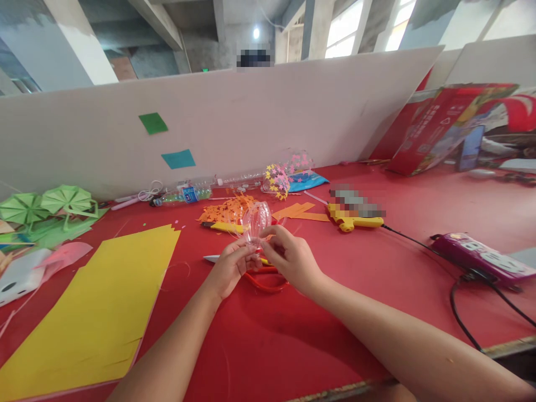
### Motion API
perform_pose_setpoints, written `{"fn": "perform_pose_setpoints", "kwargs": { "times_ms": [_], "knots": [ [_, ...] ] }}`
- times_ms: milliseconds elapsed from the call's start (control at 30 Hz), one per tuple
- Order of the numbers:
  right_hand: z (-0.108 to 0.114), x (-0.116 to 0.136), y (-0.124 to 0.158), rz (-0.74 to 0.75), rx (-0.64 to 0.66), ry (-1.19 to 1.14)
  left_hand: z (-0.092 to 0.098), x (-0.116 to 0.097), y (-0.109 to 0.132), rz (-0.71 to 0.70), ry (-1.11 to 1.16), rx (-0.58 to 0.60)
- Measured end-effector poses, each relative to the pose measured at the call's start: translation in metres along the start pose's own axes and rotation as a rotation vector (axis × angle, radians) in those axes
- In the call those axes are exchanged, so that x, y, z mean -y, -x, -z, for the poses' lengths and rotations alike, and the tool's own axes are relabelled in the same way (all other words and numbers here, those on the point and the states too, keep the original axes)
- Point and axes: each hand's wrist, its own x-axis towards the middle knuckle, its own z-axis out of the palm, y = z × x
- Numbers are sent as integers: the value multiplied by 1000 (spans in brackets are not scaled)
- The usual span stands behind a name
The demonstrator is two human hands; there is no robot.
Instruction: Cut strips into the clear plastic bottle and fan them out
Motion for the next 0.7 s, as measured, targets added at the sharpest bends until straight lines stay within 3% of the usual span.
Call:
{"fn": "perform_pose_setpoints", "kwargs": {
  "times_ms": [167, 433, 700],
  "knots": [
    [0, -1, 0, 26, -14, 14, -1, 1, -1, 8, 3, 2],
    [-1, -10, 3, 221, -12, 88, -1, -1, 1, -24, 54, 8],
    [-2, -7, 3, 181, 66, 118, -1, -3, 2, -35, 66, 39]
  ]
}}
